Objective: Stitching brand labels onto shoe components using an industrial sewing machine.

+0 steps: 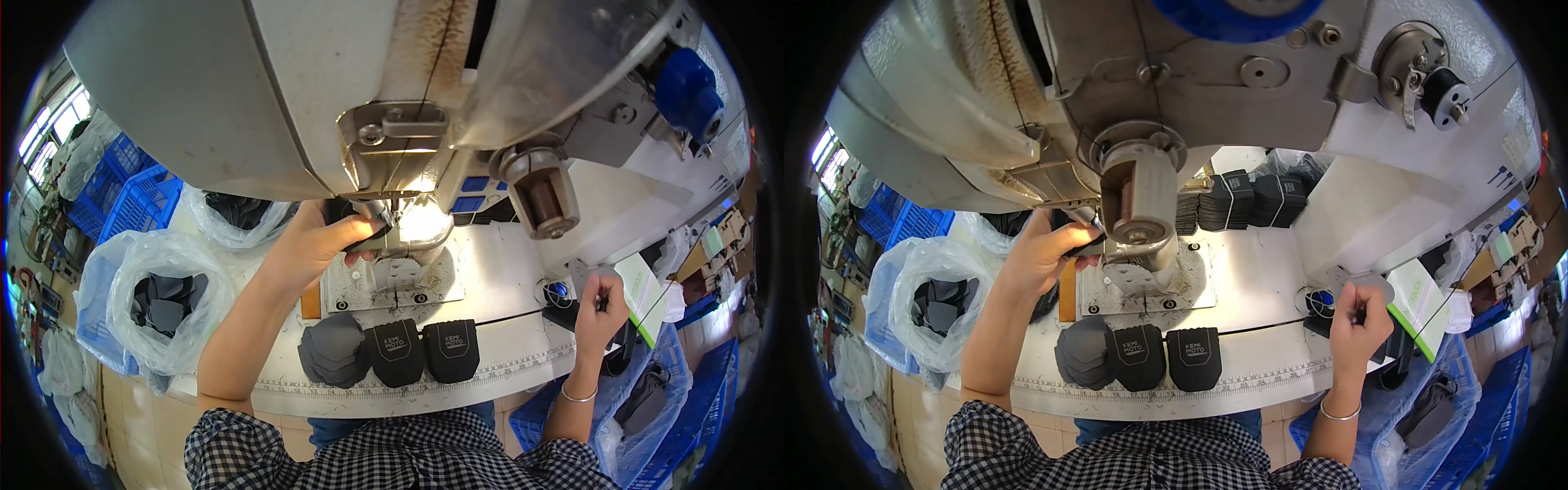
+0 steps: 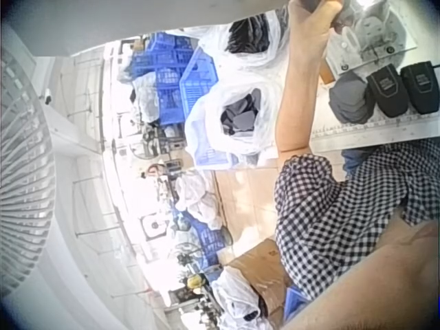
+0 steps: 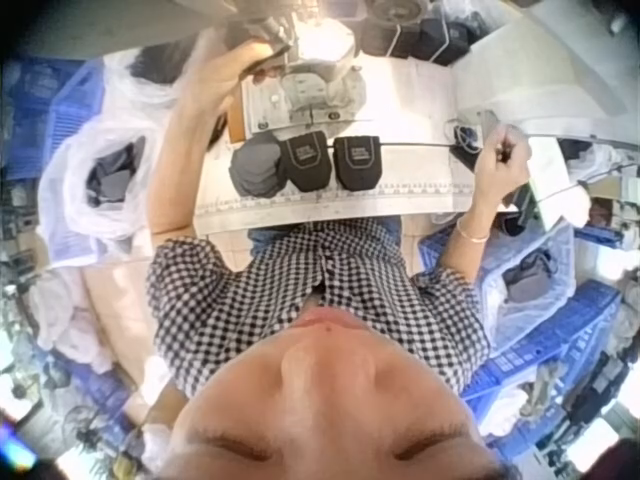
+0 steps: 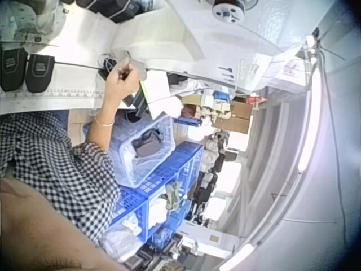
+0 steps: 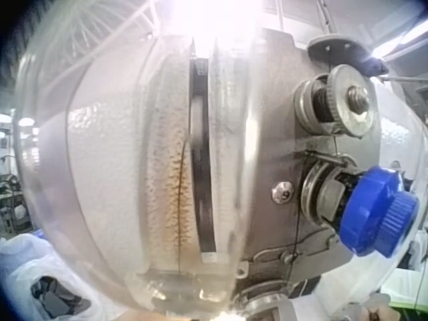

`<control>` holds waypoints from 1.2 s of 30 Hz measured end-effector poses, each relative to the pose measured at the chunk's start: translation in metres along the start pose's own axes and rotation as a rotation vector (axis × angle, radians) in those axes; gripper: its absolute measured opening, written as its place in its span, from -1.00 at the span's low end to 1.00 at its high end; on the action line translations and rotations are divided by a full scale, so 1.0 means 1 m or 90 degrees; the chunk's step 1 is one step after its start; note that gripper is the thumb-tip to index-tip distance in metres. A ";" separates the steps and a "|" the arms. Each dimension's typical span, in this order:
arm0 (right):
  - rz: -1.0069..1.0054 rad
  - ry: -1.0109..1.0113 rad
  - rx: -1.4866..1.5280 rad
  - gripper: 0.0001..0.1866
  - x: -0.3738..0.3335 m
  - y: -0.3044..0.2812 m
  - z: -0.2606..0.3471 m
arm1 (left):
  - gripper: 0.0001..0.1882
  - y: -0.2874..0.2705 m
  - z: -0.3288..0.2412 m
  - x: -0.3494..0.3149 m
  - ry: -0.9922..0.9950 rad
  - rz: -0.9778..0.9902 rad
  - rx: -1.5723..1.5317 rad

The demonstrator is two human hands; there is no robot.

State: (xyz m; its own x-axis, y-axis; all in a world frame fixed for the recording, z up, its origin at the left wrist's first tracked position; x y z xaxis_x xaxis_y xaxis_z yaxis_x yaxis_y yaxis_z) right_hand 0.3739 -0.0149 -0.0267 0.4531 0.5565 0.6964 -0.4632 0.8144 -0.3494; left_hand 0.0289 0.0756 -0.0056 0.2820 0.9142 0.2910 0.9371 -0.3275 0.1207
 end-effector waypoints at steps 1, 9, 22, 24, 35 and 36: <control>-0.004 -0.038 0.012 -0.80 -0.003 0.000 0.009 | -0.84 0.000 0.000 0.000 -0.001 0.000 0.001; 0.088 -0.108 0.061 -0.81 -0.014 0.014 0.031 | -0.90 -0.001 -0.002 0.002 -0.030 -0.041 0.020; 0.139 -0.087 0.077 -0.82 -0.022 0.024 0.027 | -0.84 -0.005 -0.001 0.009 -0.025 -0.029 -0.028; 0.143 -0.083 0.080 -0.82 -0.023 0.025 0.027 | -0.84 -0.005 0.000 0.009 -0.035 -0.031 -0.035; 0.144 -0.078 0.088 -0.83 -0.026 0.027 0.026 | -0.84 -0.005 0.000 0.008 -0.037 -0.043 -0.030; 0.144 -0.078 0.088 -0.83 -0.026 0.028 0.026 | -0.84 -0.005 0.001 0.008 -0.044 -0.044 -0.017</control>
State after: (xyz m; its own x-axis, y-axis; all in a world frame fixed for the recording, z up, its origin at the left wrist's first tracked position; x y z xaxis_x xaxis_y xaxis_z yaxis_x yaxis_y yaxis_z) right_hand 0.3297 -0.0113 -0.0387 0.2357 0.6905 0.6838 -0.6450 0.6375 -0.4214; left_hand 0.0266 0.0851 -0.0045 0.2314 0.9487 0.2154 0.9492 -0.2687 0.1640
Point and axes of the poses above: each hand's wrist, its own x-axis towards the middle knuckle, its own y-axis out of the palm, z = x × y, the point moved 8 cm from there along x, towards the middle knuckle, and after that the axes turned 9 degrees about y, right-handed, at the moved point
